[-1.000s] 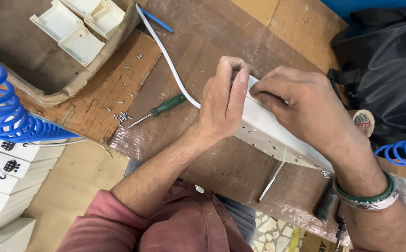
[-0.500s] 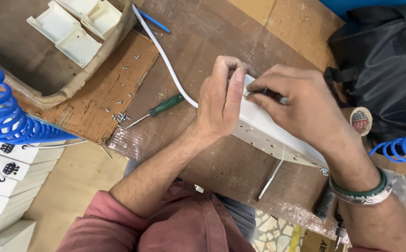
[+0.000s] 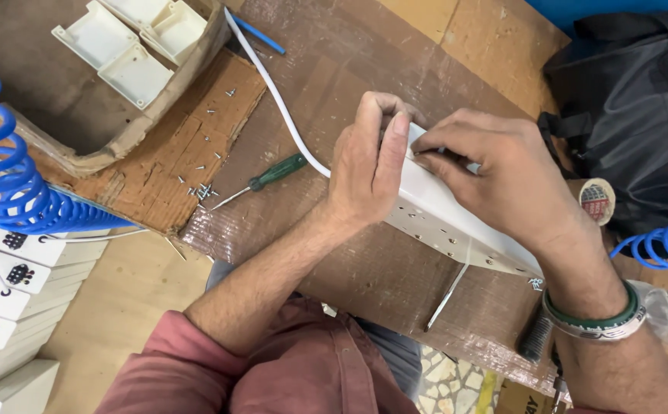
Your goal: The person assembles a white rectangular electrical enclosure on a workbench. They drive screws into the box with a power screwdriver, reposition and flip the box to reach different sides, pick screws from a container, and finish tightening screws with a red-handled screwdriver.
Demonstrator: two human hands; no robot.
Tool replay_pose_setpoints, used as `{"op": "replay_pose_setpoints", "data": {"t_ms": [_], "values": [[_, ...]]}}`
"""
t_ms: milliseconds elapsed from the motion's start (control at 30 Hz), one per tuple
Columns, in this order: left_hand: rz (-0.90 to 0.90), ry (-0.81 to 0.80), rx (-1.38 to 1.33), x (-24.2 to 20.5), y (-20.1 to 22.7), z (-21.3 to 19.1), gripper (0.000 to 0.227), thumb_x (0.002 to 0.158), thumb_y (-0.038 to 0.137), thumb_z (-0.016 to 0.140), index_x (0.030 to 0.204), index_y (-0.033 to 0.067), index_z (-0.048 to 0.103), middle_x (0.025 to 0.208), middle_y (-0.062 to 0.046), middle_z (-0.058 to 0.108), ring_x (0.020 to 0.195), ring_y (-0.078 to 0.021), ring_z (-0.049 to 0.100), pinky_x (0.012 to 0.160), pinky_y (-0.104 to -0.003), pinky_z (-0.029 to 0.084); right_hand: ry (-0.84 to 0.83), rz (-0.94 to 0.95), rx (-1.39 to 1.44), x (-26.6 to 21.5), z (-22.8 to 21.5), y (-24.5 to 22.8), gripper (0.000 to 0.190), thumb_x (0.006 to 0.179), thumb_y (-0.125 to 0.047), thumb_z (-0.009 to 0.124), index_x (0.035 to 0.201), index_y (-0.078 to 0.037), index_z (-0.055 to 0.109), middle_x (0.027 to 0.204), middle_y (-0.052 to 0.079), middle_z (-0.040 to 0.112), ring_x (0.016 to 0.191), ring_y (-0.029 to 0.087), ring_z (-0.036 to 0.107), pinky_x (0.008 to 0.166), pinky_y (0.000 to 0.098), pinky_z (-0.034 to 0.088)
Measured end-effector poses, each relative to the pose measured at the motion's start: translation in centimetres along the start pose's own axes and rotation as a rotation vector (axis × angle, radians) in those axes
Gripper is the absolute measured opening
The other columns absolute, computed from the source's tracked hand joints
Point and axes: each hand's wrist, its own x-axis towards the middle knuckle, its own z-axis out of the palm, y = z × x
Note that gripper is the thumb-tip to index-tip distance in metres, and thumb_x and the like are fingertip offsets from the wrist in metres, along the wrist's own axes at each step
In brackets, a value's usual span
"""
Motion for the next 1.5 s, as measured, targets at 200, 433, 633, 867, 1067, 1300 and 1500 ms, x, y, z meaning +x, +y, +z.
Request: {"op": "replay_pose_setpoints", "data": {"t_ms": [200, 433, 633, 867, 1067, 1300, 1500], "values": [[-0.013, -0.003, -0.019, 0.1, 0.1, 0.1, 0.018, 0.107, 0.018, 0.037, 0.111, 0.0021, 0.045, 0.097, -0.013, 0.065, 0.071, -0.0175, 0.059, 0.065, -0.031, 0.051, -0.006, 0.026, -0.001, -0.1, -0.1, 0.1, 0.018, 0.083, 0.008, 0.075, 0.100, 0.002, 0.076, 0.097, 0.006, 0.071, 0.065, 0.017, 0.061, 0.059, 0.0290, 0.046], [0.022, 0.005, 0.016, 0.3, 0.2, 0.1, 0.026, 0.108, 0.022, 0.034, 0.108, 0.0013, 0.051, 0.082, -0.009, 0.061, 0.059, -0.0145, 0.052, 0.055, -0.029, 0.045, 0.049, -0.019, -0.061, -0.4, 0.4, 0.0, 0.021, 0.082, 0.007, 0.077, 0.102, 0.005, 0.076, 0.103, 0.012, 0.072, 0.073, 0.021, 0.065, 0.064, 0.0297, 0.051], [0.020, 0.008, -0.006, 0.2, 0.0, 0.1, 0.023, 0.108, 0.021, 0.036, 0.108, 0.0013, 0.049, 0.089, -0.012, 0.066, 0.062, -0.0148, 0.055, 0.055, -0.028, 0.047, 0.030, -0.004, -0.067, -0.6, 0.1, 0.1, 0.029, 0.083, 0.004, 0.079, 0.111, 0.006, 0.074, 0.104, 0.012, 0.072, 0.067, 0.021, 0.061, 0.060, 0.0307, 0.048], [0.018, 0.001, 0.023, 0.3, -0.1, 0.1, 0.025, 0.108, 0.021, 0.035, 0.108, 0.0007, 0.050, 0.085, -0.010, 0.065, 0.058, -0.0145, 0.053, 0.053, -0.029, 0.045, 0.064, -0.034, -0.037, -0.6, 0.8, -0.1, 0.022, 0.081, 0.013, 0.074, 0.101, 0.005, 0.076, 0.102, 0.011, 0.071, 0.070, 0.019, 0.062, 0.061, 0.0287, 0.049], [0.008, 0.009, 0.045, 0.0, -0.6, 0.2, 0.023, 0.108, 0.021, 0.035, 0.109, 0.0031, 0.049, 0.073, -0.004, 0.056, 0.054, -0.0124, 0.048, 0.047, -0.026, 0.040, 0.166, -0.019, -0.042, -1.1, 2.1, -0.6, 0.018, 0.085, 0.012, 0.074, 0.102, 0.008, 0.075, 0.097, 0.014, 0.071, 0.066, 0.024, 0.059, 0.059, 0.0322, 0.046], [-0.001, 0.021, 0.014, 0.1, -0.1, 0.3, 0.026, 0.107, 0.027, 0.036, 0.106, 0.0062, 0.052, 0.083, -0.005, 0.062, 0.062, -0.0146, 0.054, 0.057, -0.029, 0.045, 0.299, 0.068, -0.052, -1.9, 2.9, -1.1, 0.013, 0.087, 0.009, 0.078, 0.100, 0.009, 0.077, 0.091, 0.014, 0.071, 0.065, 0.022, 0.056, 0.058, 0.0316, 0.043], [0.074, -0.048, 0.042, 0.2, -1.9, 0.9, 0.038, 0.109, 0.037, 0.029, 0.103, 0.0083, 0.053, 0.092, -0.010, 0.070, 0.063, -0.0147, 0.053, 0.060, -0.032, 0.046, 0.562, 0.188, -0.060, -11.5, -1.2, 0.1, 0.015, 0.110, 0.018, 0.085, 0.120, 0.022, 0.075, 0.101, 0.023, 0.071, 0.074, 0.022, 0.054, 0.067, 0.0308, 0.044]]}}
